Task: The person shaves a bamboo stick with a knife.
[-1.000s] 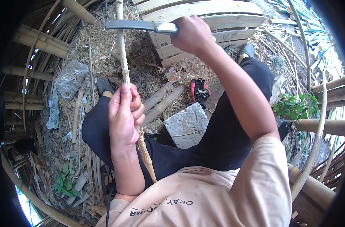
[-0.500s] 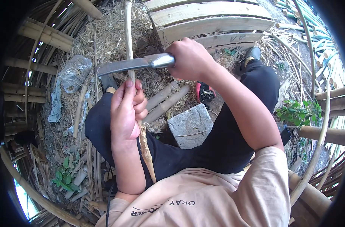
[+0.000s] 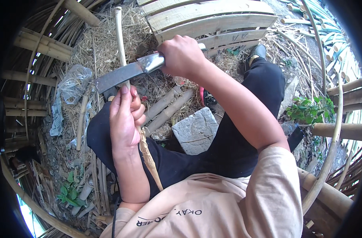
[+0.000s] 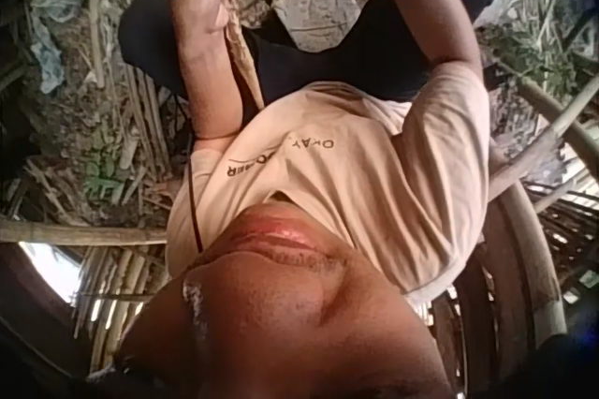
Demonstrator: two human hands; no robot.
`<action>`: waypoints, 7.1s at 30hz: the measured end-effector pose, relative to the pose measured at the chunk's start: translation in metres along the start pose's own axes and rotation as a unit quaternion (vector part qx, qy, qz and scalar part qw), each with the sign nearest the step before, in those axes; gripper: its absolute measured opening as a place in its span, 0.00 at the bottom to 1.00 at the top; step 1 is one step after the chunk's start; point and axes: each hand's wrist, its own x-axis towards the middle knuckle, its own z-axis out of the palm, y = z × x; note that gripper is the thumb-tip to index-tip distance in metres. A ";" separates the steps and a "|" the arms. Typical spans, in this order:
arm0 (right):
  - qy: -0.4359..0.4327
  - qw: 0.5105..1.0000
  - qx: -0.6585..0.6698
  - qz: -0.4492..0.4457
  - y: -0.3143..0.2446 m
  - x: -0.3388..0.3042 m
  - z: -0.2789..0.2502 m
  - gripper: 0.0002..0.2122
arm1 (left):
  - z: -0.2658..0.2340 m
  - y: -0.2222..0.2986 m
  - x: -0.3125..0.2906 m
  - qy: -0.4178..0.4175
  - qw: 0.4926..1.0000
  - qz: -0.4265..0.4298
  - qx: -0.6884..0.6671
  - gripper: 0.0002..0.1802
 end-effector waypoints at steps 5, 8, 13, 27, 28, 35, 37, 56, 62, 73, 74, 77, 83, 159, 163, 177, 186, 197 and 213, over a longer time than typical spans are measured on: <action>0.012 0.984 0.026 0.177 0.034 0.021 -0.002 0.16 | -0.003 0.004 -0.011 -0.015 1.000 0.006 -0.026 0.15; 0.162 0.987 -0.009 0.023 0.046 0.031 -0.052 0.13 | -0.015 0.003 -0.012 0.009 1.000 0.004 -0.020 0.14; 0.057 0.989 0.138 0.007 0.022 -0.006 -0.029 0.09 | -0.014 0.004 -0.007 0.000 1.000 0.007 -0.024 0.14; -0.133 0.989 0.062 0.014 -0.001 -0.013 -0.024 0.09 | 0.008 -0.003 -0.001 0.019 0.997 0.036 0.060 0.12; -0.139 0.988 0.066 0.017 0.000 -0.015 -0.024 0.08 | 0.007 -0.002 -0.002 0.022 0.997 0.036 0.062 0.12; -0.159 0.985 0.063 0.031 0.009 -0.021 -0.029 0.08 | 0.000 0.006 -0.005 0.019 0.998 0.033 0.044 0.10; -0.164 0.984 0.052 0.034 0.011 -0.021 -0.029 0.08 | 0.000 0.007 -0.005 0.022 0.998 0.033 0.044 0.10; -0.070 0.994 0.081 0.007 -0.001 -0.019 -0.014 0.07 | 0.003 0.006 -0.008 0.017 0.997 0.052 0.059 0.11; -0.068 0.993 0.097 0.016 -0.005 -0.020 -0.011 0.08 | 0.006 0.006 -0.007 0.021 0.996 0.051 0.068 0.11; -0.030 0.999 0.002 0.036 -0.004 -0.016 -0.016 0.08 | 0.008 -0.003 -0.006 0.041 0.978 0.112 0.173 0.13; -0.023 0.999 -0.003 0.035 -0.004 -0.014 -0.014 0.08 | 0.006 -0.004 -0.005 0.047 0.976 0.112 0.178 0.13; -0.011 0.999 -0.022 0.032 -0.003 -0.008 -0.013 0.08 | 0.004 -0.002 0.000 0.054 0.977 0.108 0.177 0.13; 0.001 0.998 -0.048 0.030 -0.003 -0.002 -0.018 0.09 | 0.002 -0.003 0.003 0.064 0.966 0.127 0.216 0.13; -0.032 0.988 0.148 0.021 0.020 -0.003 -0.047 0.17 | 0.003 -0.001 -0.003 -0.044 0.996 -0.065 -0.038 0.18; -0.082 0.988 0.131 0.000 -0.002 -0.011 -0.043 0.12 | -0.005 0.001 0.001 -0.051 0.996 -0.062 -0.046 0.18; -0.068 0.994 -0.025 0.086 0.025 0.008 -0.029 0.10 | 0.011 -0.006 -0.011 -0.018 0.999 -0.043 -0.005 0.19; 0.020 0.992 0.078 0.102 0.047 0.004 -0.048 0.15 | 0.005 -0.005 -0.005 -0.034 0.997 -0.059 -0.028 0.17; -0.108 0.989 0.098 0.025 0.000 -0.013 -0.018 0.09 | 0.010 -0.002 -0.008 -0.003 0.999 -0.029 0.019 0.17; -0.015 0.999 -0.047 0.010 0.023 0.013 -0.026 0.09 | 0.008 -0.005 -0.013 -0.021 0.999 0.002 0.036 0.17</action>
